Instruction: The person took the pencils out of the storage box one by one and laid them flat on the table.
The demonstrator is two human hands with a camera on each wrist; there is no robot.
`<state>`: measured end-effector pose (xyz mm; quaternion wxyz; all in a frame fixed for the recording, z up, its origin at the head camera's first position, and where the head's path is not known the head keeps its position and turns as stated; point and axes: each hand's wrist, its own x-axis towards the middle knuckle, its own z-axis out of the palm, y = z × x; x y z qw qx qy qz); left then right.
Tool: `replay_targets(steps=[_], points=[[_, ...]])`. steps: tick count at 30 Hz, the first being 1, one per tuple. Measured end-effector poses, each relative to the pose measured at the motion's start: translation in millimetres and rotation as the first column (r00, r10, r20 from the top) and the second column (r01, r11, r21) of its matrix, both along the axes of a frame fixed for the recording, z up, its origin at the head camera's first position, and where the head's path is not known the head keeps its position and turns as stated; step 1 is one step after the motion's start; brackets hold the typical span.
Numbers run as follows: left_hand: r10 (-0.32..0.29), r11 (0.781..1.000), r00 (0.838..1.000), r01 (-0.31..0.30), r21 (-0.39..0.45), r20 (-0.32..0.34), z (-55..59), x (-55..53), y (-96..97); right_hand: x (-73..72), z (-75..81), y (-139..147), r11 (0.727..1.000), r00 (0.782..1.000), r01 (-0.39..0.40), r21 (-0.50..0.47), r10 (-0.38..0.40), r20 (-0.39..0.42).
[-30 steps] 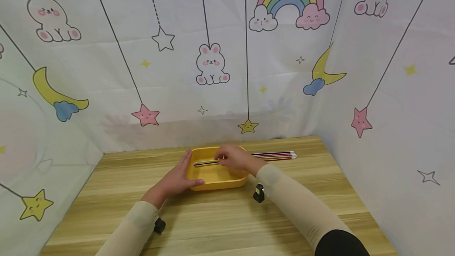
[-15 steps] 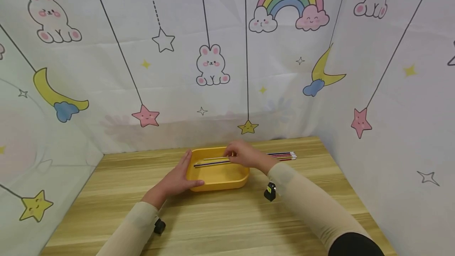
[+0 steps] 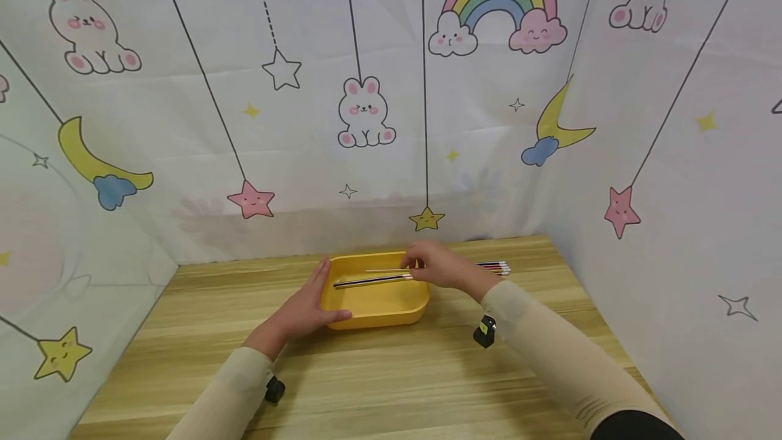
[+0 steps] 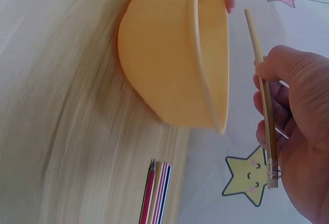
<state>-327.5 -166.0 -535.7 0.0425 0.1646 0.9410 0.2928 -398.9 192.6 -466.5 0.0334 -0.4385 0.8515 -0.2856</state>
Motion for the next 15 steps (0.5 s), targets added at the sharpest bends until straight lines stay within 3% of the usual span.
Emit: replay_targets(steps=[15], points=[[0.004, 1.0, 1.0, -0.004, 0.0, -0.014, -5.0, -3.0, 0.0, 8.1, 8.7, 37, 0.998, 0.995, 0.068, -0.008, -0.068, 0.068]])
